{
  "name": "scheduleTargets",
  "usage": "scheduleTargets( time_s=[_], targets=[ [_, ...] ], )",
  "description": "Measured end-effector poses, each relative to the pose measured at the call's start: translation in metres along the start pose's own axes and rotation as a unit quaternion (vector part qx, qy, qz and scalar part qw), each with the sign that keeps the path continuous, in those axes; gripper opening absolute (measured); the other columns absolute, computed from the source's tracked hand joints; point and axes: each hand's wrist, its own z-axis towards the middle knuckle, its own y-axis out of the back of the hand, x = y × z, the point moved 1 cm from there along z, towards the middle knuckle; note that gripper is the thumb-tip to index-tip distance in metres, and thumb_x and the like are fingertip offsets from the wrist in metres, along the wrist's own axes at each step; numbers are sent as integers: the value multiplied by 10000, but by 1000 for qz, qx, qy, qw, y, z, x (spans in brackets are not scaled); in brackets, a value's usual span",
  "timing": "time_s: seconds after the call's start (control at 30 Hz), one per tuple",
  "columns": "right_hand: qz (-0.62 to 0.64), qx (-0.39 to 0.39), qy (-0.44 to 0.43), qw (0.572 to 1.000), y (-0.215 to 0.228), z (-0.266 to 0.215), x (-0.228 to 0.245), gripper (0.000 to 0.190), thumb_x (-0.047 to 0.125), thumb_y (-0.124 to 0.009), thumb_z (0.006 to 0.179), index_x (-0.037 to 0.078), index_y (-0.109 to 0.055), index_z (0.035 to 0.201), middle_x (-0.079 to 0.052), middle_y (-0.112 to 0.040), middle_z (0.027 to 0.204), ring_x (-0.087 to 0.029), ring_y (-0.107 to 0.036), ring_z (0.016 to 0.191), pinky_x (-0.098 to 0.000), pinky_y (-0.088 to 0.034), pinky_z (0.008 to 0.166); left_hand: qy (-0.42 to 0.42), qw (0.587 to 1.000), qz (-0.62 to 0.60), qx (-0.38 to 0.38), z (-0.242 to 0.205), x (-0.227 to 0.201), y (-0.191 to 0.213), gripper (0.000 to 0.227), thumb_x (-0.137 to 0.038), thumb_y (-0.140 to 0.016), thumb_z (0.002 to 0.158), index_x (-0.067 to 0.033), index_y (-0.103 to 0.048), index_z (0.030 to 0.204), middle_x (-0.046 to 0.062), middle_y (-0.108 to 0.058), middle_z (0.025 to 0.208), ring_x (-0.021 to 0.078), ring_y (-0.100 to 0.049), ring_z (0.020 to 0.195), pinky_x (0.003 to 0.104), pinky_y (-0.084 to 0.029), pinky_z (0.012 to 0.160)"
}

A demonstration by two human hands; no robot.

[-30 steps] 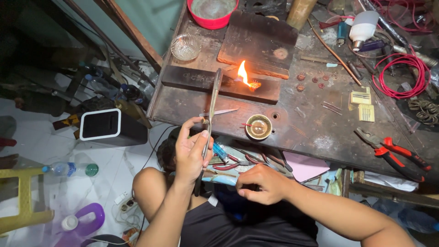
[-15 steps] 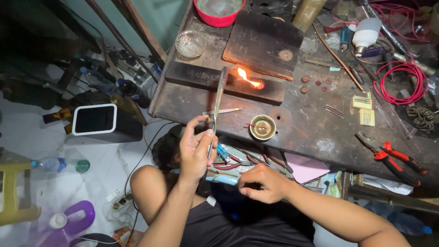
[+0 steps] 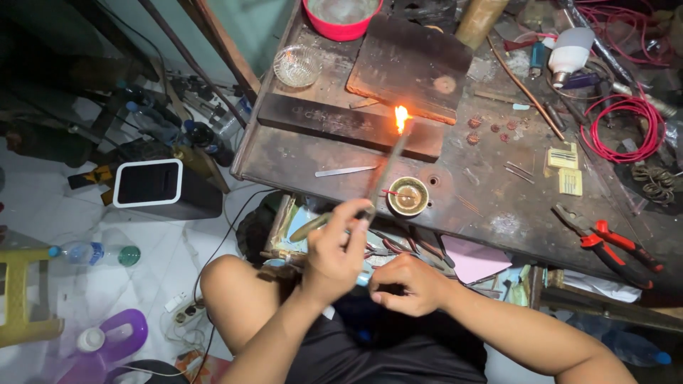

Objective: Soldering small jewelry components using a handheld torch and tweezers on a workbench.

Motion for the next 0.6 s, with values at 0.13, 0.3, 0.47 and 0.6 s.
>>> scheduleTargets(
  time_s=[0.13,0.3,0.47,0.6],
  targets=[
    [-11,-17,44,999,-6,-7,-7,237,227,-600,999,45,-678,870,-118,-652,693,-324,-603,569,-370,-477,564,-146,988,33,26,-18,9,-29,326,48,-542,999,-12,-603,1313,183,-741,1107,296,-743,854,367,-606,776],
    [-57,-23,75,995,-14,-12,-9,239,200,-706,878,85,-683,669,-69,-637,653,-302,-555,587,-383,-444,545,-190,967,151,73,-25,18,-48,536,65,-549,910,-90,-585,1422,52,-513,834,237,-486,494,368,-450,429],
    [-39,-2,58,998,-11,-8,1,259,192,-714,871,108,-657,633,-18,-612,567,-262,-558,514,-345,-434,504,-175,962,192,83,-37,24,-40,587,-43,-632,866,-115,-568,1445,68,-533,870,282,-565,515,417,-501,463],
    [-46,19,37,998,-13,-11,-2,327,214,-709,883,126,-577,597,-8,-574,514,-254,-512,463,-333,-371,457,-201,958,203,37,-47,18,-27,468,77,-541,952,-91,-612,1383,49,-524,845,214,-446,462,345,-422,450]
  ],
)
